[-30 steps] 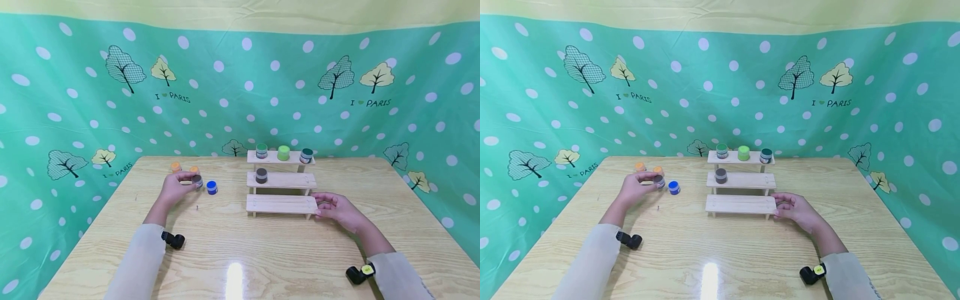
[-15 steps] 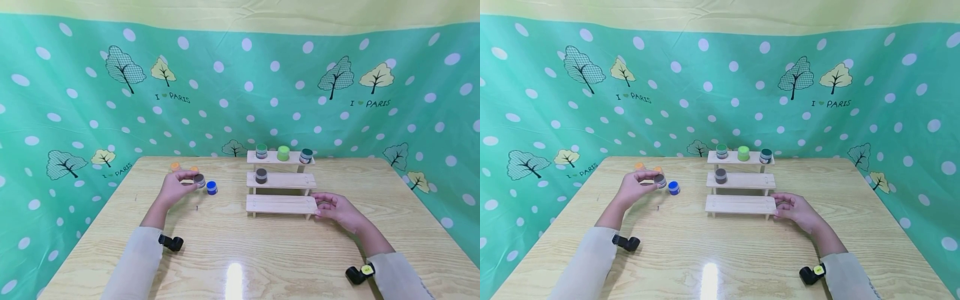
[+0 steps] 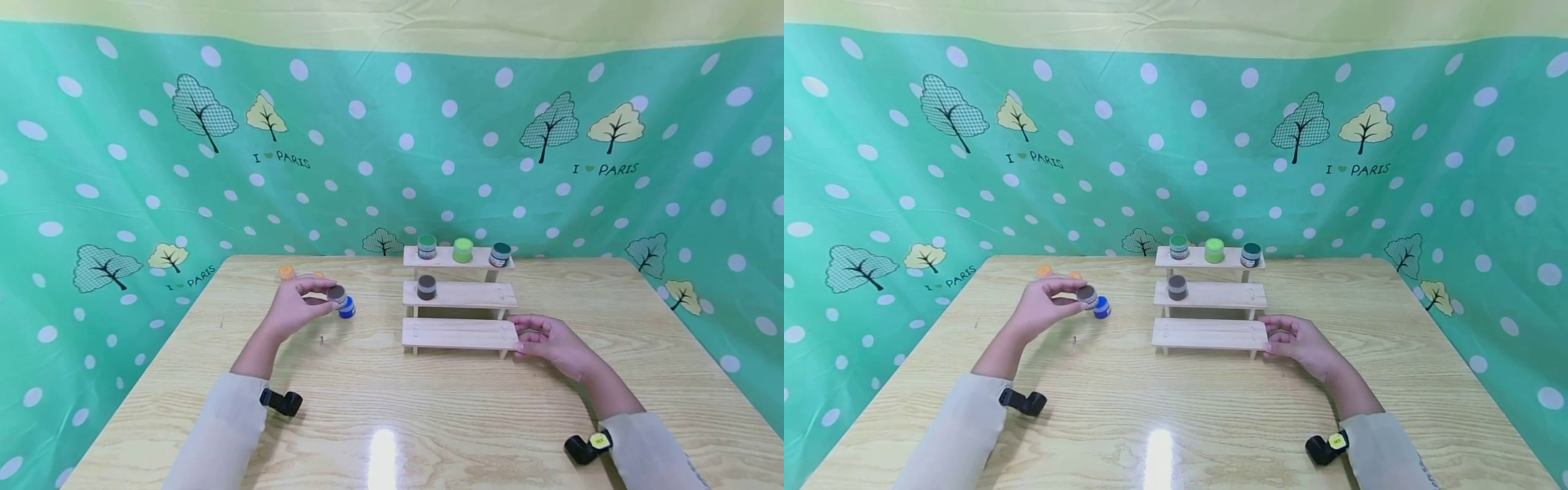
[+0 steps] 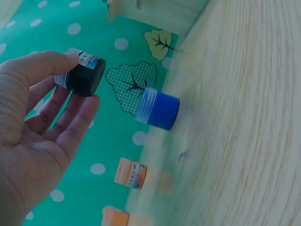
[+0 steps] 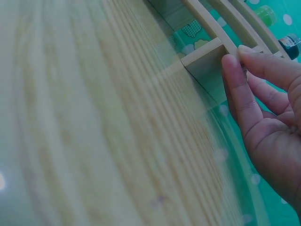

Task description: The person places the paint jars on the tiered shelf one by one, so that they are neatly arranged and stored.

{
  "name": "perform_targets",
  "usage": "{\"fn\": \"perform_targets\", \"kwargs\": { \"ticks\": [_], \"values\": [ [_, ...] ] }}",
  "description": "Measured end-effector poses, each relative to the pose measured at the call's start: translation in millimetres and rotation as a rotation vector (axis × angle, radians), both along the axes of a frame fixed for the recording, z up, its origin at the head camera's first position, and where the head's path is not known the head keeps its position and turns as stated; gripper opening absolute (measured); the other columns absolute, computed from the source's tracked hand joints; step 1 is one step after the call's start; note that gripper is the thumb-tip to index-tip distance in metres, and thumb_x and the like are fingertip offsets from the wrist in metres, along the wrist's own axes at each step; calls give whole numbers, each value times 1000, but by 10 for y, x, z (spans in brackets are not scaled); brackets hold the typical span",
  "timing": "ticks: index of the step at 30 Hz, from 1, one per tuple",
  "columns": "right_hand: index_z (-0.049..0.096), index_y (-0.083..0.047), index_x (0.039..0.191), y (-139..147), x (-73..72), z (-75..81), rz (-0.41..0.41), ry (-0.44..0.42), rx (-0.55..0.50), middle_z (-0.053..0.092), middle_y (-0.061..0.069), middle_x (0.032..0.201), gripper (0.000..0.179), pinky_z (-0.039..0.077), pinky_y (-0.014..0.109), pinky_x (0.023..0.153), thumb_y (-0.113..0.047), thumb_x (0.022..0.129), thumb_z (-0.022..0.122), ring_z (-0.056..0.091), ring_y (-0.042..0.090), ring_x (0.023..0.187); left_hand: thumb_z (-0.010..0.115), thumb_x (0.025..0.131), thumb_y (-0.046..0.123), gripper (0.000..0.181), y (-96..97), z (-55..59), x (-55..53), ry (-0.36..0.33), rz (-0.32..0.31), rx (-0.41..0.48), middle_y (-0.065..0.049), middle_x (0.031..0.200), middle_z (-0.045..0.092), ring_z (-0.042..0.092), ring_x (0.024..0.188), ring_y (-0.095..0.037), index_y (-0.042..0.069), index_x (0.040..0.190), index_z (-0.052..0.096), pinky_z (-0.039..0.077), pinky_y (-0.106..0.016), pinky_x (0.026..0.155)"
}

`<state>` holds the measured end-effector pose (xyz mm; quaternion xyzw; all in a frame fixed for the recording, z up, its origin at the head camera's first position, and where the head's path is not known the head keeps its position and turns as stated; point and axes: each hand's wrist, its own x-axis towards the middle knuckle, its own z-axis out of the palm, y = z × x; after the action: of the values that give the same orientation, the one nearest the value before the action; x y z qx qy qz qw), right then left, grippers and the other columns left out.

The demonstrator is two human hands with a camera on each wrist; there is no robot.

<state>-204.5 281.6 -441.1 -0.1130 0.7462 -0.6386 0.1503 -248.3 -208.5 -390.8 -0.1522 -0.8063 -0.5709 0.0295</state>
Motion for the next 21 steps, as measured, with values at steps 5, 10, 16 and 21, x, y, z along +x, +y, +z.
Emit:
{"fn": "perform_targets", "kwargs": {
  "ticks": [5, 10, 16, 21],
  "values": [
    [36, 15, 139, -6, 13, 26, 7, 10, 8, 57, 23, 122, 66, 58, 36, 84, -3, 87, 72, 65, 17, 97, 80, 77, -1, 39, 84, 60, 45, 13, -37, 12, -15, 112, 63, 63, 102, -24, -4, 114, 68, 57, -30, 85],
    [37, 14, 140, -10, 11, 32, 2, 11, 21, 56, 23, 125, 67, 58, 34, 83, -4, 87, 73, 64, 17, 97, 79, 77, -3, 39, 167, 109, 88, 5, -86, 58, -17, 113, 62, 63, 103, -31, -6, 114, 67, 58, -32, 82],
    [38, 12, 140, -8, -1, 11, -14, -4, 25, 56, 21, 124, 68, 58, 35, 84, -4, 85, 74, 64, 18, 97, 79, 77, -5, 38, 275, 147, 135, -5, -136, 88, -19, 116, 59, 61, 104, -42, -8, 114, 67, 60, -34, 79],
    [37, 13, 140, -1, 9, 19, -10, -2, 25, 56, 23, 124, 67, 58, 35, 84, -3, 86, 73, 64, 17, 97, 80, 75, -4, 38, 382, 181, 165, 40, -168, 69, -17, 112, 61, 63, 101, -34, -7, 111, 69, 59, -33, 81]
  ]
}}
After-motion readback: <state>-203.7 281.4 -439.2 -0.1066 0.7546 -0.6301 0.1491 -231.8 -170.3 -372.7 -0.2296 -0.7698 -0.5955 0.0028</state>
